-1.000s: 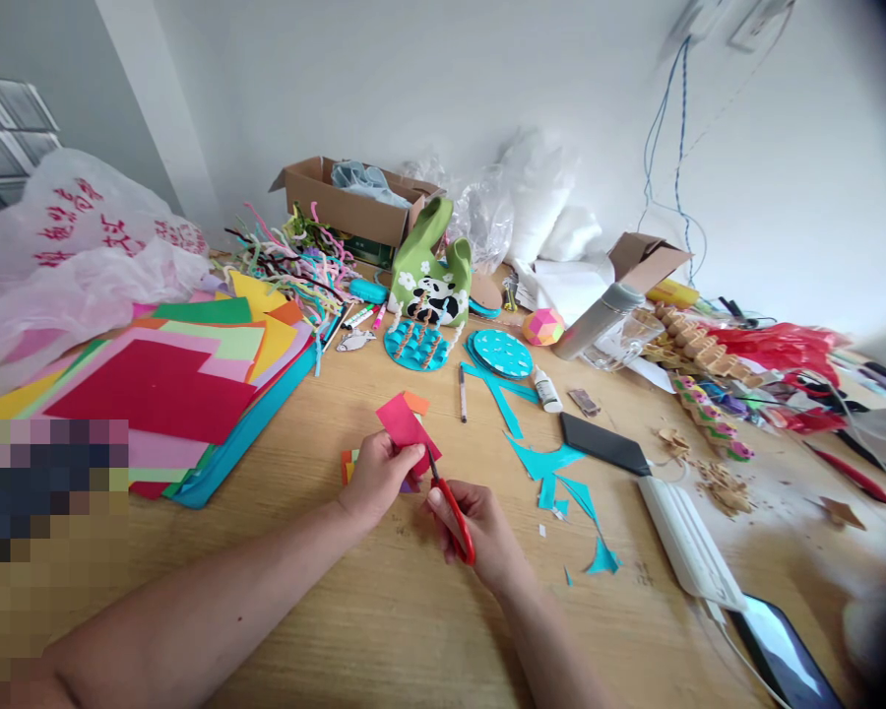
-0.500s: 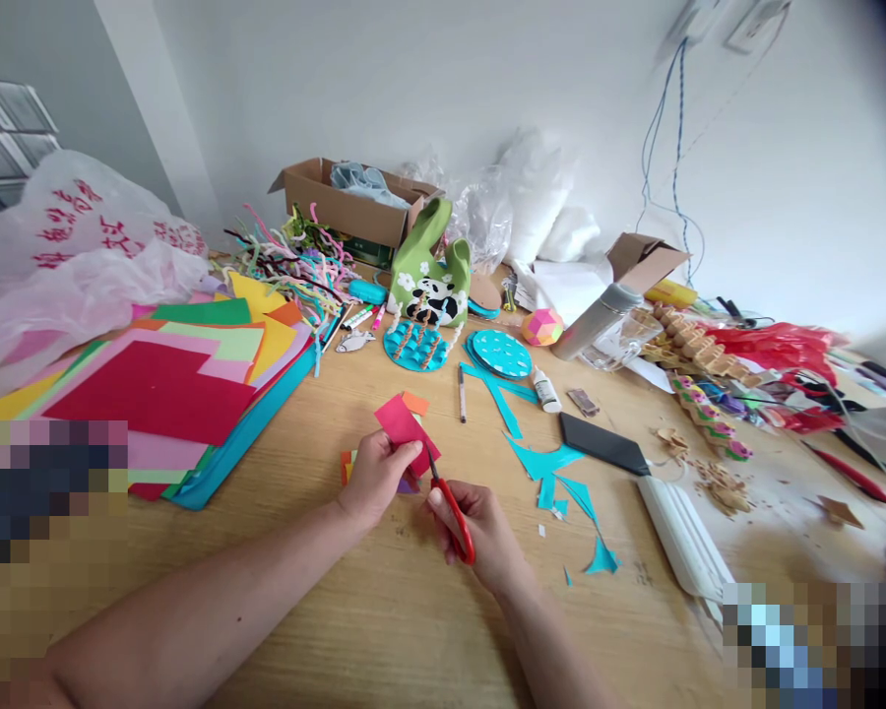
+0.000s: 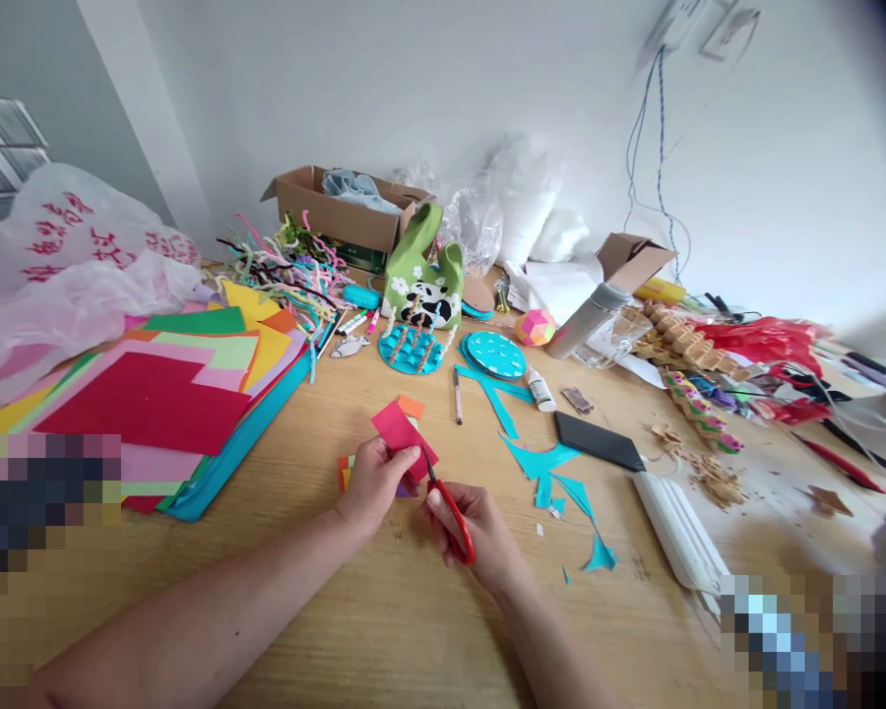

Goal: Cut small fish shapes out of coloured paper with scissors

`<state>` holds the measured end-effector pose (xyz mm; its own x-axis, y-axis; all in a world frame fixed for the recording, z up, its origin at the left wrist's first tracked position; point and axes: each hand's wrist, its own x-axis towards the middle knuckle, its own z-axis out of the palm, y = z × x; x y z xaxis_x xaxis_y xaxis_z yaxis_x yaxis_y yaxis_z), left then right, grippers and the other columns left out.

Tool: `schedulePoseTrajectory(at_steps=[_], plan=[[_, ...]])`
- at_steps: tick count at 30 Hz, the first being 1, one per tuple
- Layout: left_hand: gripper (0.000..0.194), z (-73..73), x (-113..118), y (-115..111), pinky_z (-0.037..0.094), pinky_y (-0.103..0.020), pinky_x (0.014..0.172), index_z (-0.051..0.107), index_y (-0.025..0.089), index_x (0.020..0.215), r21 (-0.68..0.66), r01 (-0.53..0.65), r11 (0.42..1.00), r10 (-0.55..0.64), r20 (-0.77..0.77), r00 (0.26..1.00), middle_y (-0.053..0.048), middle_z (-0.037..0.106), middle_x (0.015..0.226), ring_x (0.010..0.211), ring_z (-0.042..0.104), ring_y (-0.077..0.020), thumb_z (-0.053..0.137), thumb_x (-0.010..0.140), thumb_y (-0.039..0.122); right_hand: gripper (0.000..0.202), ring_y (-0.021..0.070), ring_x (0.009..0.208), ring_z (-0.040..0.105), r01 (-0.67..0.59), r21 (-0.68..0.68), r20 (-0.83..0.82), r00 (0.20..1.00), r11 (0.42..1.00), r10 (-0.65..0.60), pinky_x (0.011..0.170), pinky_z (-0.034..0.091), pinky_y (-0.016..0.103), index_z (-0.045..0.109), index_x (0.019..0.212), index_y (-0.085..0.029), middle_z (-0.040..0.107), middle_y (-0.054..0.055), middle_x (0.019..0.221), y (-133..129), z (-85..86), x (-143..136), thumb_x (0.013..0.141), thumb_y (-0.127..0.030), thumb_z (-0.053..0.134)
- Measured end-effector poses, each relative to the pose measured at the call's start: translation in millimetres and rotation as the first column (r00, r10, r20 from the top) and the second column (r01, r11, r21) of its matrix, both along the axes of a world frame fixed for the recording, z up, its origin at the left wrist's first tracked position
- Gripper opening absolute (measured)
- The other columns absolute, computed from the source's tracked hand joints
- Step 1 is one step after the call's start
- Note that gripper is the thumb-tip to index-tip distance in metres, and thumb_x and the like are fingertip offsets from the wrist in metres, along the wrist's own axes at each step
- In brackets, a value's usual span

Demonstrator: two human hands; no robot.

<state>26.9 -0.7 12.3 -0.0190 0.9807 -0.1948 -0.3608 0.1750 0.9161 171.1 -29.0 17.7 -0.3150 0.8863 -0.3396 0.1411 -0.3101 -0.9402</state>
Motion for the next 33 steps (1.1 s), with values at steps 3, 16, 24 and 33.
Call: schedulePoseTrajectory(at_steps=[3,16,24,33], plan=[[0.019,0.7,0.5,0.1,0.045,-0.024,0.050,0.063,0.017,0.067,-0.005,-0.004,1.000,0.004,0.009,1.000,0.002,0.060,0.055,0.048,0.054,-0.0121,0.065,0.071,0.036,0.057,0.0058,0.030,0.037,-0.008,-0.013,-0.042,0.999,1.000,0.007,0.034,0.026,0.019,0.062,0.070,-0.014,0.050,-0.005,0.040,0.2,-0.6,0.5,0.074,-0.070,0.061],[0.017,2.7,4.6,-2.8,0.044,-0.024,0.048,0.063,0.017,0.065,-0.048,-0.002,0.999,0.006,0.068,0.998,0.002,0.063,0.058,0.048,0.054,-0.0116,0.069,0.066,0.033,0.059,0.0074,0.033,0.046,-0.035,-0.061,-0.123,0.992,0.998,0.027,0.036,0.024,0.019,0.064,0.075,-0.012,0.054,-0.003,0.043,-0.1,-0.2,-0.2,0.077,-0.071,0.057],[0.019,4.3,5.0,-3.7,0.043,-0.024,0.046,0.061,0.018,0.061,-0.035,0.002,0.999,0.001,0.075,0.997,0.002,0.061,0.054,0.045,0.052,-0.0119,0.069,0.066,0.034,0.055,0.0071,0.032,0.045,-0.027,-0.035,-0.153,0.988,0.999,0.022,0.035,0.026,0.018,0.064,0.075,-0.011,0.054,-0.003,0.043,0.1,-3.8,0.7,0.078,-0.067,0.060],[0.018,2.4,4.1,-3.7,0.042,-0.025,0.045,0.064,0.018,0.064,-0.002,0.022,1.000,-0.022,0.028,0.999,0.002,0.061,0.054,0.044,0.051,-0.0119,0.068,0.068,0.034,0.055,0.0075,0.032,0.046,-0.022,-0.033,-0.157,0.987,0.999,0.017,0.035,0.026,0.018,0.065,0.076,-0.011,0.054,-0.002,0.043,0.7,-3.1,-0.1,0.079,-0.065,0.060]])
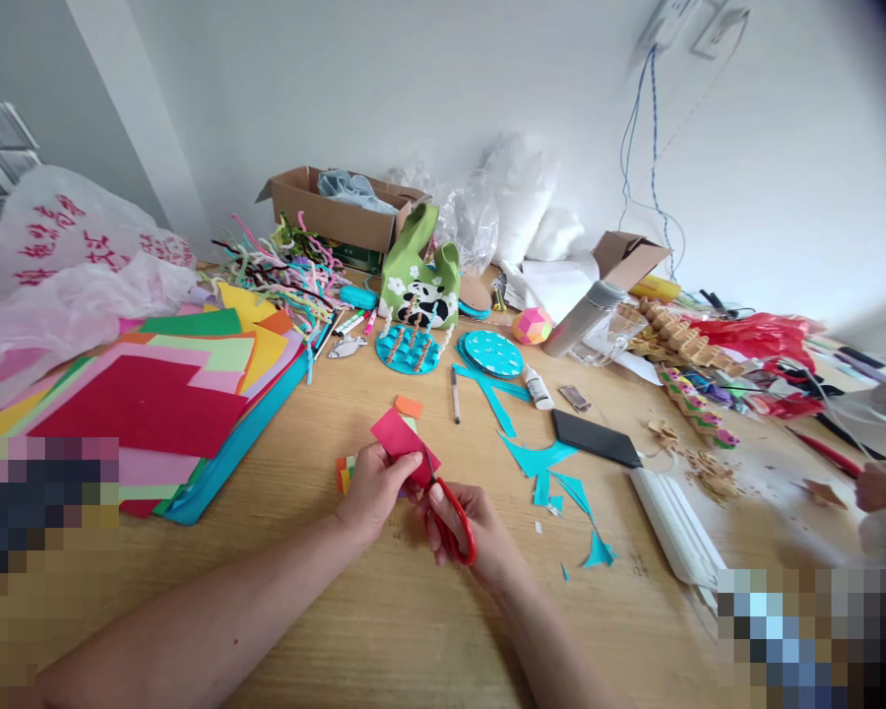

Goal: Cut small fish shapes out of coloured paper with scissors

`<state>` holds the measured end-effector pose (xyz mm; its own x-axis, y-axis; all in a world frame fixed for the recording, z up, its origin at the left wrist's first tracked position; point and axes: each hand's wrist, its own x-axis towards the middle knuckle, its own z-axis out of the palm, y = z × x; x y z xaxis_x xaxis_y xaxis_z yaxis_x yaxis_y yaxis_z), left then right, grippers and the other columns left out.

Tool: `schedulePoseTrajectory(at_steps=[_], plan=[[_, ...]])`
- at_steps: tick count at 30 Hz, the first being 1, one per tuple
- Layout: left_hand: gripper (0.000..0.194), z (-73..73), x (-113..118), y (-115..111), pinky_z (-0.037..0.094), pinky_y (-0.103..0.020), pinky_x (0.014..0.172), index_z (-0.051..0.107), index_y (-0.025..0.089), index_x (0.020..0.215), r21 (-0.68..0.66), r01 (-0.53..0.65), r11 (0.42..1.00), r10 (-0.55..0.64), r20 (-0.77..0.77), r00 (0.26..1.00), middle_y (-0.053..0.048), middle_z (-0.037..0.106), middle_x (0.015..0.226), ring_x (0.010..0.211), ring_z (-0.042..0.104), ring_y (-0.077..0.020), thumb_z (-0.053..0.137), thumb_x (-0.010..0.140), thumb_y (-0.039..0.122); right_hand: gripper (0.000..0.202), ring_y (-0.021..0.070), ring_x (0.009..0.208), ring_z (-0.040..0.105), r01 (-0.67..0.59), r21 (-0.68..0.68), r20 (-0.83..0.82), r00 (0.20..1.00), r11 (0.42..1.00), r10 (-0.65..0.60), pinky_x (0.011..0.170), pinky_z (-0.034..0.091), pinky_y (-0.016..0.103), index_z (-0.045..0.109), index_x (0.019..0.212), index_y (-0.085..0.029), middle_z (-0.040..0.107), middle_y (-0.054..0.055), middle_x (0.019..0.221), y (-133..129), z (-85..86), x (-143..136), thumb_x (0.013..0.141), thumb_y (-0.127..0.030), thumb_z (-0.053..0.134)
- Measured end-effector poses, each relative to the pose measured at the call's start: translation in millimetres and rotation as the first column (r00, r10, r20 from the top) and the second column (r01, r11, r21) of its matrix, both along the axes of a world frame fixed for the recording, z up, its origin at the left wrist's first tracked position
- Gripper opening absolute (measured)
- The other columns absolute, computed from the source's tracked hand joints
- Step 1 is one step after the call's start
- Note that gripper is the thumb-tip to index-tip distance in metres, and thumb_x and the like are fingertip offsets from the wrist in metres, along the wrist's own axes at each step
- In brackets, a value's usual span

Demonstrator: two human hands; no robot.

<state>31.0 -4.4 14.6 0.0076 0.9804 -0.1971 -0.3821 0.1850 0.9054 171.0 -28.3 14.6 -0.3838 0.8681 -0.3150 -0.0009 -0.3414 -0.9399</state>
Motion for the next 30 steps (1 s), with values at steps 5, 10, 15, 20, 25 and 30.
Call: schedulePoseTrajectory(at_steps=[5,10,15,20,25,30], plan=[[0.018,-1.2,0.0,-0.3,0.043,-0.025,0.046,0.063,0.018,0.063,0.008,0.003,1.000,-0.003,-0.016,1.000,0.002,0.060,0.054,0.044,0.052,-0.0122,0.067,0.069,0.035,0.055,0.0074,0.032,0.046,0.007,-0.002,0.008,1.000,1.000,-0.007,0.035,0.027,0.018,0.065,0.075,-0.011,0.053,-0.003,0.043,-1.2,1.2,0.3,0.078,-0.066,0.061],[0.020,-1.0,1.2,-0.2,0.042,-0.025,0.045,0.060,0.018,0.060,-0.012,-0.002,1.000,0.002,-0.003,1.000,0.002,0.059,0.051,0.045,0.051,-0.0124,0.069,0.067,0.035,0.055,0.0071,0.032,0.045,0.006,0.009,0.019,1.000,1.000,-0.006,0.036,0.025,0.018,0.064,0.075,-0.012,0.053,-0.003,0.043,-1.0,3.3,-0.4,0.078,-0.067,0.061],[0.020,2.0,1.1,-1.1,0.040,-0.023,0.043,0.061,0.018,0.060,-0.024,0.009,1.000,-0.009,0.003,1.000,0.002,0.058,0.050,0.043,0.050,-0.0114,0.068,0.067,0.035,0.056,0.0068,0.032,0.044,0.002,0.024,0.027,1.000,1.000,-0.003,0.035,0.025,0.018,0.064,0.076,-0.012,0.052,-0.003,0.043,0.0,1.9,-0.1,0.078,-0.068,0.060],[0.020,0.1,0.4,-1.2,0.041,-0.023,0.044,0.061,0.018,0.060,-0.019,0.005,1.000,-0.005,-0.004,1.000,0.002,0.058,0.051,0.044,0.051,-0.0114,0.068,0.068,0.035,0.056,0.0070,0.032,0.044,-0.007,0.032,0.033,0.999,0.999,0.006,0.035,0.025,0.019,0.064,0.077,-0.012,0.053,-0.003,0.043,-0.2,0.8,0.8,0.079,-0.067,0.059],[0.021,-0.8,0.5,-1.1,0.041,-0.023,0.043,0.059,0.018,0.059,-0.019,0.003,1.000,-0.004,-0.030,1.000,0.002,0.058,0.050,0.044,0.050,-0.0115,0.067,0.068,0.035,0.056,0.0071,0.032,0.044,-0.011,0.028,0.038,0.999,1.000,0.010,0.036,0.025,0.019,0.064,0.077,-0.012,0.052,-0.003,0.043,-0.4,2.6,0.6,0.079,-0.068,0.059],[0.021,0.0,1.0,-0.5,0.040,-0.023,0.044,0.059,0.018,0.059,-0.008,-0.003,1.000,0.003,-0.038,0.999,0.002,0.058,0.051,0.044,0.051,-0.0115,0.067,0.069,0.035,0.057,0.0077,0.032,0.044,-0.005,0.032,0.061,0.998,0.999,0.003,0.035,0.026,0.019,0.064,0.078,-0.012,0.052,-0.003,0.044,-0.3,2.6,0.4,0.078,-0.068,0.059]])
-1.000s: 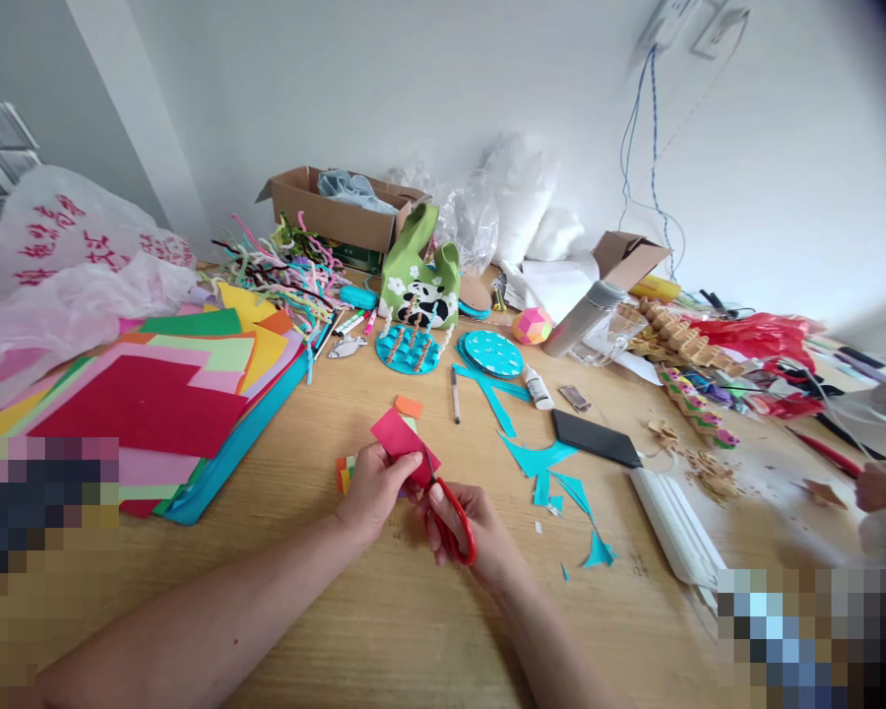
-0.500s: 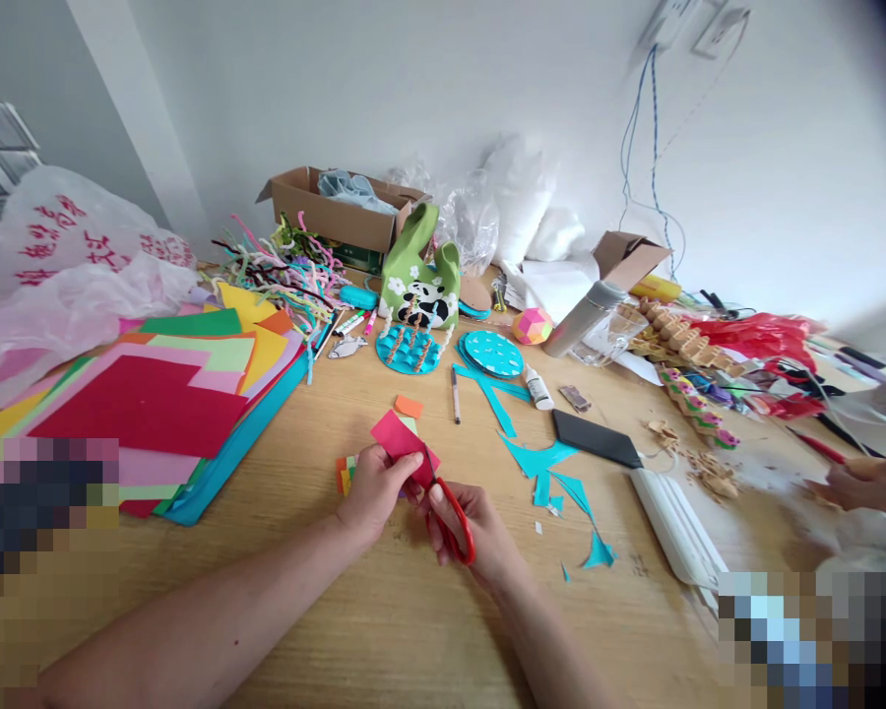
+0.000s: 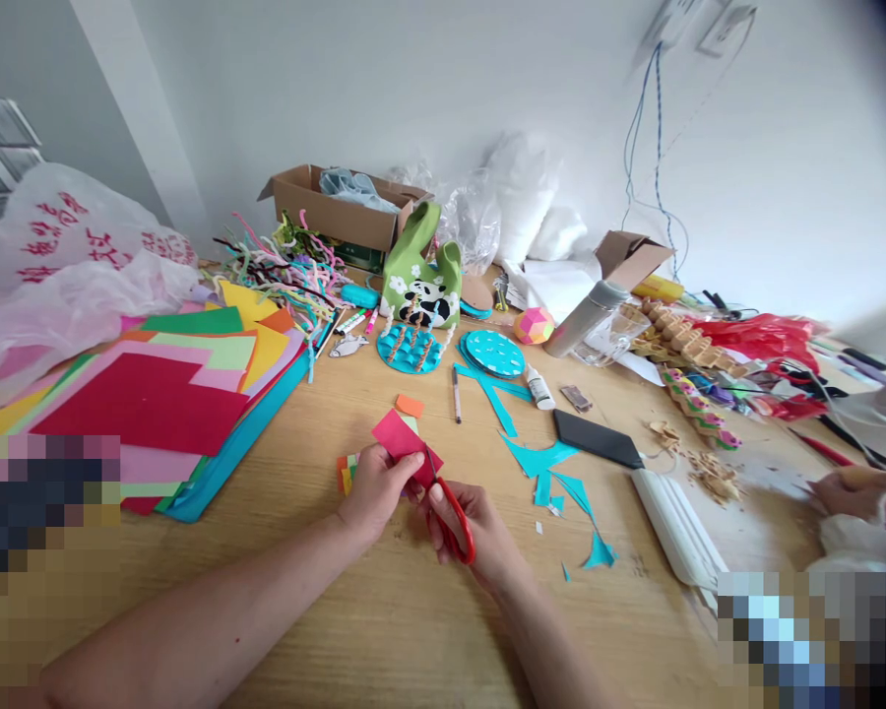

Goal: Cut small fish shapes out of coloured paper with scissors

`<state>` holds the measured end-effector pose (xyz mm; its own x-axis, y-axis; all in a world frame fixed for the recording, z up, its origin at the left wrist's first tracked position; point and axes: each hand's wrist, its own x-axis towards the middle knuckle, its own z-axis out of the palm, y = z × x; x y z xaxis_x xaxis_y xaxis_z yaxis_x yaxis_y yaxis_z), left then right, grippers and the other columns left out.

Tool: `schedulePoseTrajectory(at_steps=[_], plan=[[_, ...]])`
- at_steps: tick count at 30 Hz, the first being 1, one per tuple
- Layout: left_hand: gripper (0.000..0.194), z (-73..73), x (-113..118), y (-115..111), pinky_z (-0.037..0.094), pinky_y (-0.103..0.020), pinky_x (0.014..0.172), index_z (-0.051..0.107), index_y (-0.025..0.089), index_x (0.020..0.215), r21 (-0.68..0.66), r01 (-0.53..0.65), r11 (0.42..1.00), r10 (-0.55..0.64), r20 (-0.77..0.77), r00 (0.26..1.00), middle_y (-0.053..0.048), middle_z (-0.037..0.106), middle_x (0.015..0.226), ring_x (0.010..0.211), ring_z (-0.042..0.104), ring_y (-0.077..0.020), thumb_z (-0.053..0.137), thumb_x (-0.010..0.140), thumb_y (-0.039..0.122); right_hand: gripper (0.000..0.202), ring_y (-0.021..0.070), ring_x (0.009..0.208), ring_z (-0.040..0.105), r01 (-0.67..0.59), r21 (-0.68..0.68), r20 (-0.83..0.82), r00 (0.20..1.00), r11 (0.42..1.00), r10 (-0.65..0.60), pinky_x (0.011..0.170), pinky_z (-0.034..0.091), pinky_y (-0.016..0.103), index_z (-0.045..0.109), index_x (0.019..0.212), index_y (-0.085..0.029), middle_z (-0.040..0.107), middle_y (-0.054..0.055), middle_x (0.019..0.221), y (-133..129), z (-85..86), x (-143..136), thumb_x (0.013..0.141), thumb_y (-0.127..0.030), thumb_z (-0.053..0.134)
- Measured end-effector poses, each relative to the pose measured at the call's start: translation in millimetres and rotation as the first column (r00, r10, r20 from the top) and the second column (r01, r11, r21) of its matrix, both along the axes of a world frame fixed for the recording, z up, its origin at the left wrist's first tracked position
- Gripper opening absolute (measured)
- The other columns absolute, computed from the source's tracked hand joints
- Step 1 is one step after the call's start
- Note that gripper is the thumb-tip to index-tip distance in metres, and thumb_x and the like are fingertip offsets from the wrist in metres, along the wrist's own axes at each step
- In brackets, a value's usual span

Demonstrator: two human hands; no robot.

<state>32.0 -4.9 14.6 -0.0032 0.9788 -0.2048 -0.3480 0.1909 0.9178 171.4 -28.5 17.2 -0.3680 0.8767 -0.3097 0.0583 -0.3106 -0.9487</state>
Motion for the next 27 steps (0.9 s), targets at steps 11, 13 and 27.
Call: schedulePoseTrajectory(at_steps=[11,13,27], plan=[[0.021,1.5,0.0,-1.8,0.039,-0.022,0.044,0.058,0.018,0.058,-0.015,-0.002,1.000,0.002,-0.004,1.000,0.002,0.058,0.050,0.045,0.051,-0.0114,0.064,0.070,0.034,0.055,0.0071,0.032,0.042,0.016,0.017,0.041,0.999,1.000,-0.016,0.035,0.025,0.020,0.059,0.070,-0.014,0.052,-0.003,0.044,-0.4,0.9,-0.7,0.077,-0.069,0.059],[0.022,1.1,0.1,-1.6,0.039,-0.023,0.045,0.059,0.018,0.058,-0.013,-0.004,1.000,0.004,-0.004,1.000,0.002,0.058,0.050,0.045,0.052,-0.0116,0.065,0.070,0.035,0.055,0.0072,0.032,0.042,0.013,0.022,0.049,0.999,1.000,-0.014,0.035,0.025,0.020,0.059,0.069,-0.014,0.052,-0.003,0.044,-0.4,0.6,-0.6,0.077,-0.069,0.059],[0.021,0.0,-0.3,-0.9,0.041,-0.023,0.045,0.061,0.018,0.061,-0.024,-0.026,0.999,0.027,0.058,0.998,0.002,0.061,0.054,0.047,0.053,-0.0122,0.069,0.068,0.036,0.054,0.0077,0.033,0.042,0.017,0.031,0.066,0.998,0.999,-0.019,0.035,0.025,0.020,0.058,0.069,-0.015,0.051,-0.004,0.043,-0.6,0.4,-0.1,0.077,-0.069,0.060]])
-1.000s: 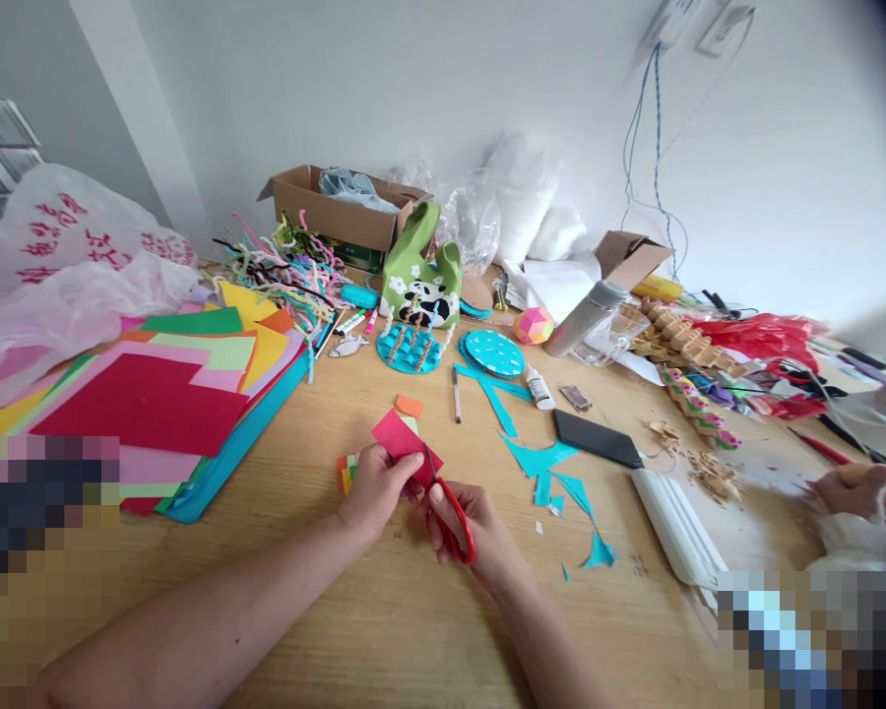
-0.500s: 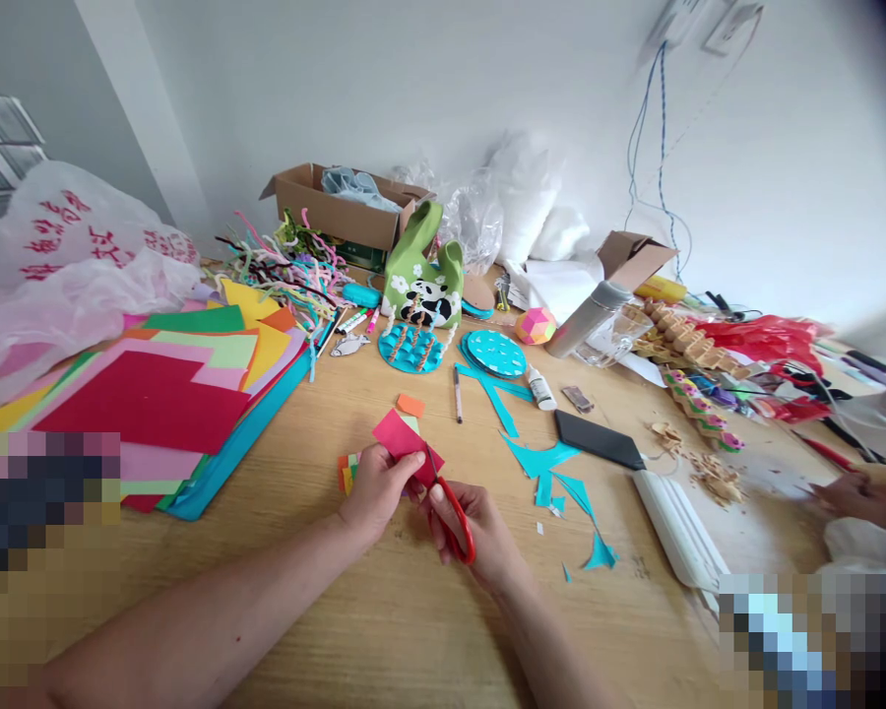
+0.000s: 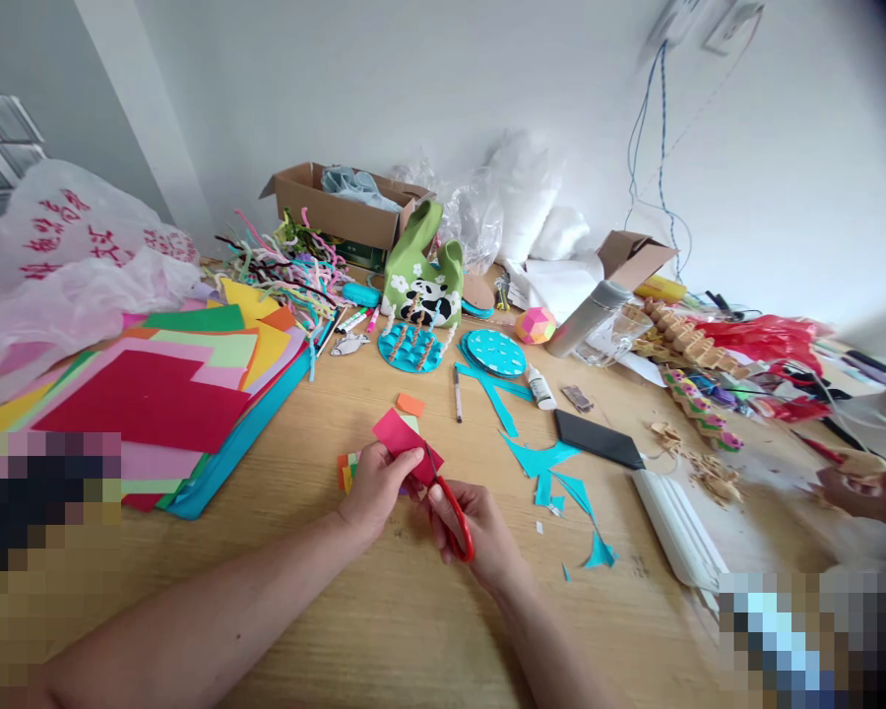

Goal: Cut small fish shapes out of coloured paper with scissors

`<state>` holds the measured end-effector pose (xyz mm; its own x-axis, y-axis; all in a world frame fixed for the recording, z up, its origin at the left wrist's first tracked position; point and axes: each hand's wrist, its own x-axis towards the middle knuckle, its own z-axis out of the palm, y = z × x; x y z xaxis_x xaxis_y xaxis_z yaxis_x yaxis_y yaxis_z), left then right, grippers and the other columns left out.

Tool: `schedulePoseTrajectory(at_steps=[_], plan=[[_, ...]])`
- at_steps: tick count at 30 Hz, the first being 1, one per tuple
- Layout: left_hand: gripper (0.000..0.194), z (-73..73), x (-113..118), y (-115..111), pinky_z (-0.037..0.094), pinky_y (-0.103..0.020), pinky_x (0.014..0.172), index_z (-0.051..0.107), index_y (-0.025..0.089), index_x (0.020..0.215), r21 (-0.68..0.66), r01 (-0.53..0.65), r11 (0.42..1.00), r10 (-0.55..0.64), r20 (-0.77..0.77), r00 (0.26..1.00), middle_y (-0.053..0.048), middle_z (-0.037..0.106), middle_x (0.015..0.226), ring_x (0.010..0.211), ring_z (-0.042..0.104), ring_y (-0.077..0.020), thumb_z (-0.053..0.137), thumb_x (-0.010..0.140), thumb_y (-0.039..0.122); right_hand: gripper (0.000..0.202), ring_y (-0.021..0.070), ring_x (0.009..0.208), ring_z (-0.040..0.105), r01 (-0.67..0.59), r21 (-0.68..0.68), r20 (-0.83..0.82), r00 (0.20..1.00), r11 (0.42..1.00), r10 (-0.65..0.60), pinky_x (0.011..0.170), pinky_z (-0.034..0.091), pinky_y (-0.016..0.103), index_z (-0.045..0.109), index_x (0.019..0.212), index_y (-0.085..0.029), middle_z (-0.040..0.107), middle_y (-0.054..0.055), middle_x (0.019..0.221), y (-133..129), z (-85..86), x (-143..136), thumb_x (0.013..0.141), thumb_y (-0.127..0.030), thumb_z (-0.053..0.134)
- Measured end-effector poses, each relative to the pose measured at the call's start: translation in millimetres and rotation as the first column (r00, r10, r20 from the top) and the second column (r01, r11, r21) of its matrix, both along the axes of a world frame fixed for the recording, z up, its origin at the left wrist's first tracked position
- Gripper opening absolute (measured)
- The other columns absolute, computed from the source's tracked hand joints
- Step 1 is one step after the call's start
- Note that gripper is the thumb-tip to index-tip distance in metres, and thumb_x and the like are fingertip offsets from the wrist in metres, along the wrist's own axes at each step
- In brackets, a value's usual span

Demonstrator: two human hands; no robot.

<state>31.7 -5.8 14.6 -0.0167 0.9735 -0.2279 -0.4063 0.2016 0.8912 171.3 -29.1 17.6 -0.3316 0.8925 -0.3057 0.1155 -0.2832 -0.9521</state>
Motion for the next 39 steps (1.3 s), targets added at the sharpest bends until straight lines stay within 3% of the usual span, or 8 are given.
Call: schedulePoseTrajectory(at_steps=[26,39], plan=[[0.022,0.9,-0.6,0.8,0.043,-0.024,0.047,0.063,0.017,0.060,-0.004,0.017,1.000,-0.017,-0.049,0.999,0.000,0.062,0.054,0.046,0.052,-0.0120,0.067,0.069,0.036,0.056,0.0075,0.034,0.043,0.023,-0.026,0.041,0.999,0.999,-0.022,0.035,0.027,0.019,0.061,0.071,-0.014,0.051,-0.004,0.043,-1.1,5.5,-1.6,0.074,-0.070,0.061],[0.020,0.0,-0.3,2.1,0.044,-0.025,0.049,0.065,0.018,0.062,-0.016,0.004,1.000,-0.005,-0.022,1.000,0.001,0.064,0.056,0.047,0.055,-0.0126,0.068,0.069,0.036,0.055,0.0073,0.032,0.041,0.033,-0.015,0.020,0.999,0.999,-0.032,0.033,0.028,0.019,0.060,0.070,-0.014,0.049,-0.005,0.041,-0.6,0.5,-0.6,0.073,-0.069,0.063]])
